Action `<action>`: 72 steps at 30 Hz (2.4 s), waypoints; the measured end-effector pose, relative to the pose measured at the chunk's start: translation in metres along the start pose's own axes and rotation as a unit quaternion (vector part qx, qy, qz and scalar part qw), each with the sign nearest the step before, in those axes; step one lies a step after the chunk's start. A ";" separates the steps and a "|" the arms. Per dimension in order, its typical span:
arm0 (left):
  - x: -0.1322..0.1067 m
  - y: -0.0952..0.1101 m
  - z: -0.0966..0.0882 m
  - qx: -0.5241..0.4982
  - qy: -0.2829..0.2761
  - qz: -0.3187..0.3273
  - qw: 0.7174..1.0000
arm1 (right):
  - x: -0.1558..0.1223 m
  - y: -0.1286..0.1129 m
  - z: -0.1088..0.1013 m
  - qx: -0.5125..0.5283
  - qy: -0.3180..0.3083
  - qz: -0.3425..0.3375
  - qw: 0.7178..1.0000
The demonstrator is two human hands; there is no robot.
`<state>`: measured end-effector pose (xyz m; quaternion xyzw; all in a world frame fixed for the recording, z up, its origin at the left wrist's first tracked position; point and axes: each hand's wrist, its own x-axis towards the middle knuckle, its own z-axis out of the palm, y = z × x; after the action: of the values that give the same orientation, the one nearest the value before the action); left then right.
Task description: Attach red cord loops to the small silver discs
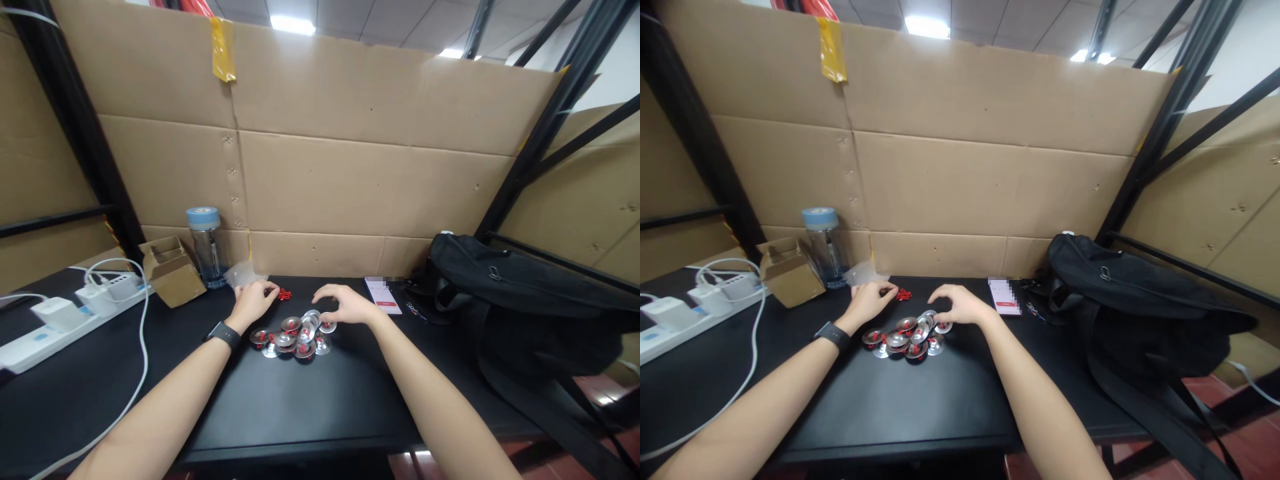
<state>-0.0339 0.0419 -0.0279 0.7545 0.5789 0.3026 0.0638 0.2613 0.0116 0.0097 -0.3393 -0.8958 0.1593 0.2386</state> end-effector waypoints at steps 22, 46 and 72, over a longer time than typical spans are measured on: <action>-0.002 0.018 -0.011 -0.232 -0.048 0.156 0.959 | 0.018 -0.039 0.044 0.115 0.151 0.036 0.981; -0.007 0.030 -0.028 -0.212 -0.129 0.241 0.938 | 0.017 -0.040 0.028 0.359 0.105 0.140 0.917; 0.003 -0.007 0.016 0.051 0.067 0.089 0.992 | -0.014 0.082 0.002 0.034 0.244 0.364 0.898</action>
<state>-0.0308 0.0510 -0.0432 0.7834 0.5268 0.3272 -0.0410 0.3129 0.0614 -0.0334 -0.6620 -0.6176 0.1774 0.3858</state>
